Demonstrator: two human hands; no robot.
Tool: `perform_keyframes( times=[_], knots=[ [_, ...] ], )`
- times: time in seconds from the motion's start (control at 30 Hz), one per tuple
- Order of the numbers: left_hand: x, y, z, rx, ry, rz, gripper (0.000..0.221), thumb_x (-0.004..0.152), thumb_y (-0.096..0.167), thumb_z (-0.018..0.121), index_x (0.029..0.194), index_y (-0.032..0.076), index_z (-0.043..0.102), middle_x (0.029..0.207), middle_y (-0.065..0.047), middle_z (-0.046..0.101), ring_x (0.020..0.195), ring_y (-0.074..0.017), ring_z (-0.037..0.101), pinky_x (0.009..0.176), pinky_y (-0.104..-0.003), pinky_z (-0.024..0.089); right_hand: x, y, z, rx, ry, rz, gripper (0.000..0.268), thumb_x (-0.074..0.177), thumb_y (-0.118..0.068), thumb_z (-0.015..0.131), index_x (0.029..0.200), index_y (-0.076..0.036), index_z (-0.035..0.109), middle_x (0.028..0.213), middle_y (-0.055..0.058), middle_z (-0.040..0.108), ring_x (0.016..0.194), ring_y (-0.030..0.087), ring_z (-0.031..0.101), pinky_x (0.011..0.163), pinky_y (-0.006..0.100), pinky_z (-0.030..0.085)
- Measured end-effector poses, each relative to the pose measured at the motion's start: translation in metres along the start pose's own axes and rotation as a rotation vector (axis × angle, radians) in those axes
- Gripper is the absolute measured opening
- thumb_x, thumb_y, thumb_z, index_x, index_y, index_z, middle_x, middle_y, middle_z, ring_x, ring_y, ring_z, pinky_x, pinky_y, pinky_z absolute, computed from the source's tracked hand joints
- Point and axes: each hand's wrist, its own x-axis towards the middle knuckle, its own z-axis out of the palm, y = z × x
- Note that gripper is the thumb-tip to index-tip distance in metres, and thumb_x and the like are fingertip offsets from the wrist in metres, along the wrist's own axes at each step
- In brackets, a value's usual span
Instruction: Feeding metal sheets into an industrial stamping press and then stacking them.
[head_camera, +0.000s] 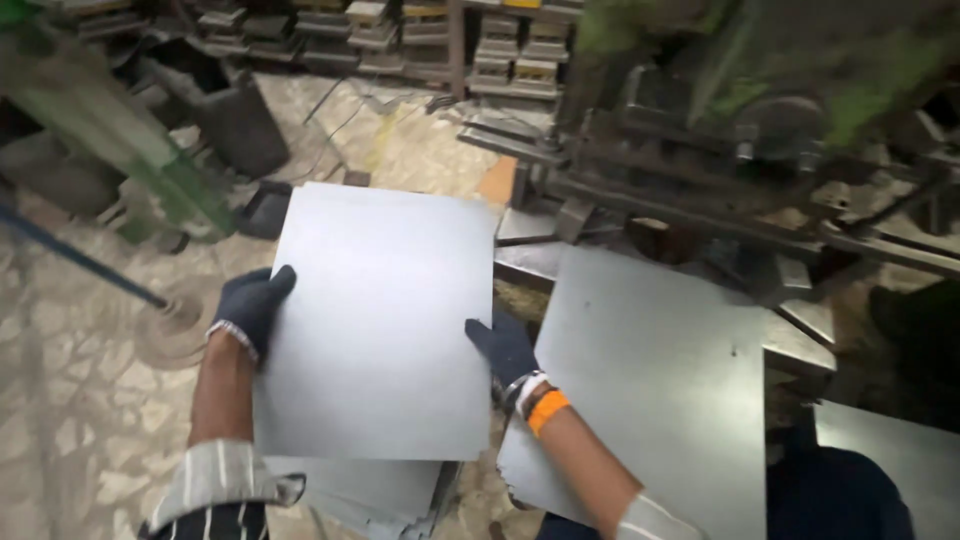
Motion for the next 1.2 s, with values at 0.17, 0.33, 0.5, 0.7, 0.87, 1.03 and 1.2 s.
perform_keyframes(
  times=[0.17,0.33,0.5,0.7,0.87,1.03,1.2],
  knots=[
    [-0.075,0.051,0.039,-0.320,-0.197,-0.053,0.070,0.092,0.039,0.078,0.149,0.008,0.053,0.140,-0.026,0.057,0.126,-0.0423,0.057,0.094,-0.060,0.050,-0.068,-0.074,-0.090,0.403,0.047,0.019,0.064,0.083,-0.026,0.080,0.140,-0.002,0.060,0.121,0.019,0.071,0.104,0.025,0.065,0.086,0.041,0.058],
    [-0.089,-0.004,0.148,-0.649,-0.393,0.220,0.052,0.091,0.012,0.065,0.140,-0.003,0.056,0.140,-0.019,0.061,0.124,-0.0321,0.059,0.109,-0.046,0.043,-0.122,-0.056,-0.189,0.277,0.325,0.130,0.072,0.084,-0.036,0.072,0.146,-0.003,0.053,0.143,0.020,0.061,0.128,0.029,0.060,0.107,0.040,0.048],
    [-0.212,0.125,0.204,-0.736,-0.692,0.039,0.066,0.081,0.010,0.065,0.143,-0.009,0.053,0.115,-0.027,0.067,0.092,-0.0321,0.062,0.088,-0.040,0.048,-0.125,0.007,-0.277,0.372,0.502,0.060,0.068,0.086,-0.019,0.065,0.148,0.003,0.047,0.145,0.015,0.059,0.122,0.020,0.057,0.105,0.029,0.043],
    [-0.204,0.176,0.282,-0.439,-0.663,0.209,0.061,0.069,0.017,0.097,0.123,0.003,0.072,0.105,-0.018,0.076,0.091,-0.0249,0.074,0.076,-0.040,0.062,-0.115,-0.006,-0.337,0.464,0.605,0.168,0.069,0.082,-0.024,0.084,0.145,-0.013,0.056,0.149,0.012,0.052,0.121,0.027,0.062,0.102,0.040,0.051],
    [-0.201,0.219,0.284,-0.322,-0.574,0.155,0.070,0.075,0.021,0.090,0.138,0.004,0.062,0.127,-0.024,0.068,0.123,-0.0365,0.063,0.106,-0.048,0.049,-0.099,-0.044,-0.347,0.473,0.579,0.187,0.067,0.075,-0.028,0.089,0.136,-0.016,0.065,0.132,0.012,0.065,0.113,0.025,0.067,0.093,0.037,0.055],
    [-0.164,0.255,0.313,-0.333,-0.560,0.124,0.053,0.073,0.020,0.093,0.121,0.010,0.073,0.109,-0.013,0.076,0.109,-0.0253,0.071,0.100,-0.038,0.053,-0.015,0.017,-0.402,0.491,0.523,0.119,0.045,0.074,-0.027,0.092,0.115,-0.020,0.076,0.097,0.006,0.074,0.085,0.017,0.071,0.077,0.031,0.057],
    [-0.158,0.266,0.324,0.003,-0.469,0.119,0.069,0.069,0.055,0.093,0.123,0.016,0.074,0.117,-0.011,0.074,0.117,-0.0321,0.066,0.109,-0.045,0.046,-0.008,0.006,-0.405,0.611,0.500,0.042,0.040,0.075,-0.015,0.088,0.112,-0.015,0.074,0.093,0.006,0.075,0.084,0.015,0.073,0.077,0.025,0.057]
  ],
)
